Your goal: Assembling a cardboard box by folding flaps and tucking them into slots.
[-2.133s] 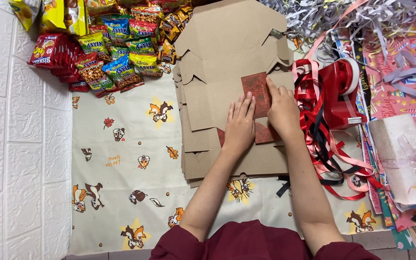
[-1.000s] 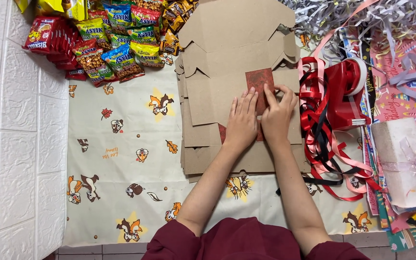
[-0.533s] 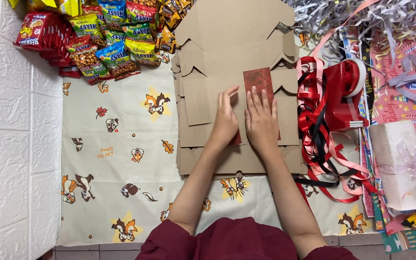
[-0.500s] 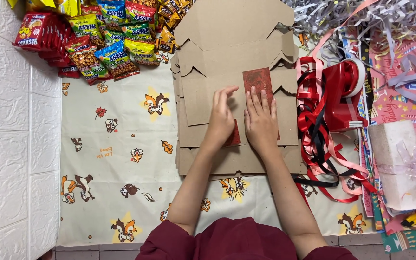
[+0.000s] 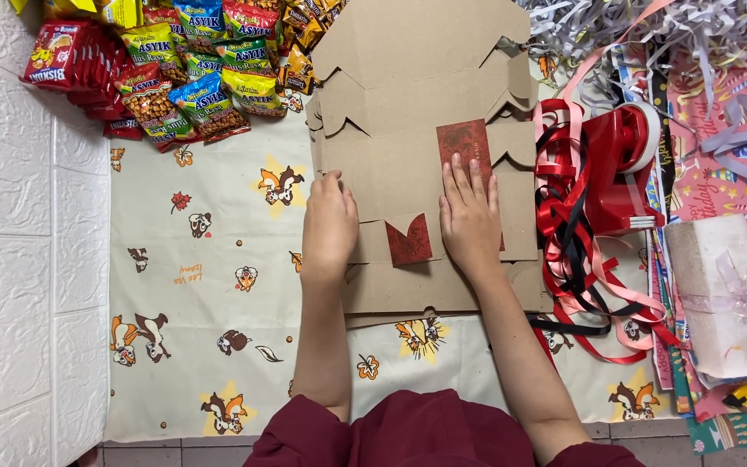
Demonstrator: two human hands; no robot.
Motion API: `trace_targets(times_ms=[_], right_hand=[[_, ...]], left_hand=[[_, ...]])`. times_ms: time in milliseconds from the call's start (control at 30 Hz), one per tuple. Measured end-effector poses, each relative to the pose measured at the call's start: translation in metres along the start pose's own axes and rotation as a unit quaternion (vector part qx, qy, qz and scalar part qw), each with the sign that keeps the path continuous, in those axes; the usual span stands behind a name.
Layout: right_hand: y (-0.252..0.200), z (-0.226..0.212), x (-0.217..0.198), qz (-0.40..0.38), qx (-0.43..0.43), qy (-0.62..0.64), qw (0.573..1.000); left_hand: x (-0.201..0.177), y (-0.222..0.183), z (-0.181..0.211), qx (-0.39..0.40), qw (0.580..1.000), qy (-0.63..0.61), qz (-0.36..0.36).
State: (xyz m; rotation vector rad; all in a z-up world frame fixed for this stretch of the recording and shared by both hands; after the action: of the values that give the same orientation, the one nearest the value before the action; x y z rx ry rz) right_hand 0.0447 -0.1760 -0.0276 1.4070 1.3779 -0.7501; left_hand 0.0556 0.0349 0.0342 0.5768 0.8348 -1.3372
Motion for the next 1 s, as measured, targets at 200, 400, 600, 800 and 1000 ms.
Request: trace_targets(times_ms=[200, 400, 600, 800, 1000], right_hand=[[0.0, 0.0, -0.002, -0.001, 0.001, 0.001, 1.0], [0.0, 0.0, -0.001, 0.001, 0.0, 0.001, 1.0], [0.0, 0.001, 0.0, 0.008, 0.003, 0.002, 1.0], [-0.001, 0.003, 0.003, 0.02, -0.004, -0.004, 1.0], [-0.001, 0.007, 0.006, 0.02, -0.005, -0.008, 1.0]], left_hand=[[-0.001, -0.011, 0.002, -0.016, 0.996, 0.044, -0.076], [-0.027, -0.012, 0.016, 0.0, 0.998, -0.013, -0.064], [0.02, -0.022, 0.038, 0.068, 0.993, -0.022, -0.091], [0.064, -0.029, 0.069, 0.156, 0.988, 0.012, 0.001], [0.127, -0.028, 0.057, 0.19, 0.958, 0.133, 0.171]])
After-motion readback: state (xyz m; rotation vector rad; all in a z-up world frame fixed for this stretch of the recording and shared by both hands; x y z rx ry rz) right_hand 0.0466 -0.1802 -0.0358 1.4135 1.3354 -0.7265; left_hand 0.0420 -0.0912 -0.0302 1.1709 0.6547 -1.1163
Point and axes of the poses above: each hand's wrist, its own y-axis towards the middle knuckle, its own x-axis out of the palm, z = x × y, the point moved 5 cm from there along y, towards the middle knuckle, and after that the axes turned 4 degrees about z, right-handed, at the moved point
